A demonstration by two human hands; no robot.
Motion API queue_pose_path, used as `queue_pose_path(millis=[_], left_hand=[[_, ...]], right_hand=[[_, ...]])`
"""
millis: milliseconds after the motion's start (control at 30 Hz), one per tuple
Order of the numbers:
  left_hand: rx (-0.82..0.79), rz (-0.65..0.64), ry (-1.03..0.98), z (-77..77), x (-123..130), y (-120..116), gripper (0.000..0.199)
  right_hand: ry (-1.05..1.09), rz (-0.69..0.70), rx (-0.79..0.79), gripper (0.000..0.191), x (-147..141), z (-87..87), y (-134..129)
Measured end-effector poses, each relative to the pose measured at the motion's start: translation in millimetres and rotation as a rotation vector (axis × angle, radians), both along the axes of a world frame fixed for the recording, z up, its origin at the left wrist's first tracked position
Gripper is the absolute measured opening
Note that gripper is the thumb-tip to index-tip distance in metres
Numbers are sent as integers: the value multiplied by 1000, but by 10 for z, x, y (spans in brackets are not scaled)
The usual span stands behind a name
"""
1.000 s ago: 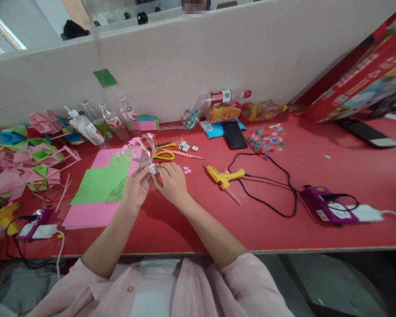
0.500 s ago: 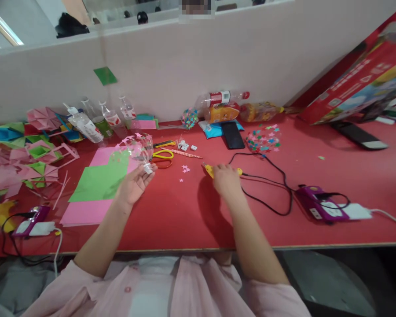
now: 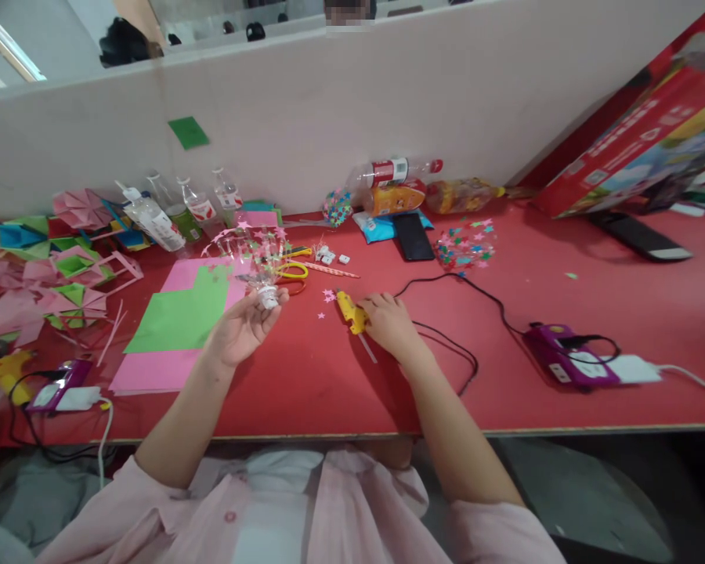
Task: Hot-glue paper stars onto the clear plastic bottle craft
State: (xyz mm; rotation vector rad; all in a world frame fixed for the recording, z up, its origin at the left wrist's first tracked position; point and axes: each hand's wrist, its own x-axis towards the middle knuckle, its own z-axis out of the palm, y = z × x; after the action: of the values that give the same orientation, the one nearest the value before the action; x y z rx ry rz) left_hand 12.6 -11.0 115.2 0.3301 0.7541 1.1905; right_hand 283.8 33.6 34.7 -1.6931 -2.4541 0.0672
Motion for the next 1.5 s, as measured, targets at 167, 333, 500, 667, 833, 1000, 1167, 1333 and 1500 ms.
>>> queue_pose_path(millis=[167,333,500,667,833,1000,1167,1333,1500], left_hand=[[5,8,30,-64,-18,-22,22],[-10,-12,39,-108,-5,-14,24],[-52,29,23,-18,21,-19,26],[-52,48,37,138,-45,-10,28],[72,109,63,397,-142,138,28],[199,180,79,641,-168,257,23],[318,196,40,542,-52,335,16],[307,259,-59,289,172,482,8],[296,230,-57,154,312,604,21]], right_hand=[[137,15,6,36,-154,-90,2],[388,23,83,32,-208,87,-67],[932,245,181,16,-559,428,-344],[1020,357,213,6,-823,718,-468],[982,463,221,5,-836,1162,-350],[1190,462,131,13,-851,1404,-279],[1257,212,265,10,-1062,1212,-76],[1085,204,384,19,-1278,976,149],[1022,120,383,21,-1284,831,225]])
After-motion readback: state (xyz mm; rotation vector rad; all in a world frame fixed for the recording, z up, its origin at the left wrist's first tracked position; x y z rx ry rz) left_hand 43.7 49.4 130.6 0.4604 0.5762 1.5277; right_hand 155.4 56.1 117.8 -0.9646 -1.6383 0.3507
